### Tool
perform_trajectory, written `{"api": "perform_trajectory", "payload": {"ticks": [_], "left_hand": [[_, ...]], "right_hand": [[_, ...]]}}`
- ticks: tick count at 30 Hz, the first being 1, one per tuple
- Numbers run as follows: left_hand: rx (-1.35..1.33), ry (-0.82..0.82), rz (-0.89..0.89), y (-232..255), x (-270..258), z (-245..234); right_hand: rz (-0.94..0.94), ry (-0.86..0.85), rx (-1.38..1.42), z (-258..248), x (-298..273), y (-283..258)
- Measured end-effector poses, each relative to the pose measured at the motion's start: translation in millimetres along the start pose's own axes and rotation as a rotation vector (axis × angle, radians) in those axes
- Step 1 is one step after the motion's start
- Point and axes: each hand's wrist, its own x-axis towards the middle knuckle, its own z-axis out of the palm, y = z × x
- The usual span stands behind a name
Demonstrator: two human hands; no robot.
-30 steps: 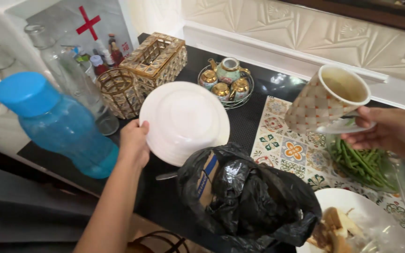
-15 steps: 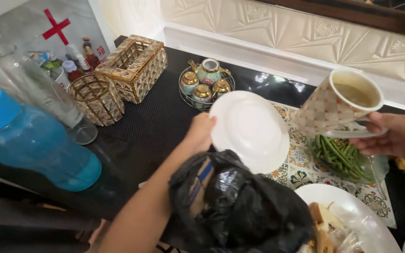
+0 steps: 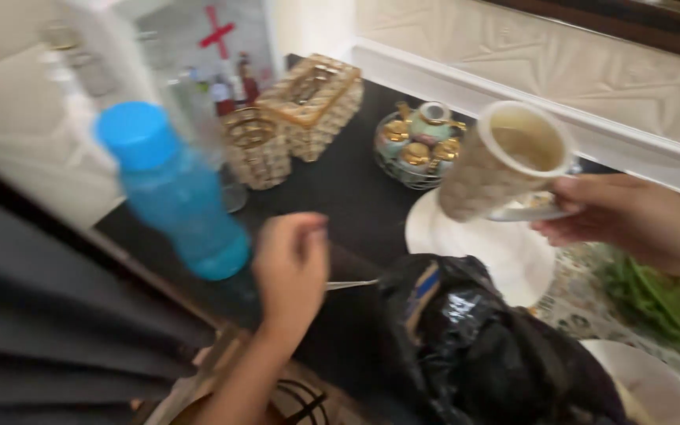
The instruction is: Clear food scraps, bottles, and dishes from a table into a trash bag.
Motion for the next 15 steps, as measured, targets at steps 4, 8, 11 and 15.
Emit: {"api": "perform_trajectory", "payload": {"ticks": [4,8,11,15], "left_hand": [[0.472,0.505,0.291,-16,-13,-66],[0.817,0.691,0.396,-34,2,-97],[0.479,0.501,0.123,-50,1,-108],[0.423,0.458,0.011,-48,-4,-118]], "right_hand": [[-0.107,-0.271,0.005,87,28,-31],[-0.082,-0.456,-0.008,177,37,-55],[-0.076,-0.529,-0.06,232,45,-58],[-0.057,-0.635,-0.103,278,58,-51]]}}
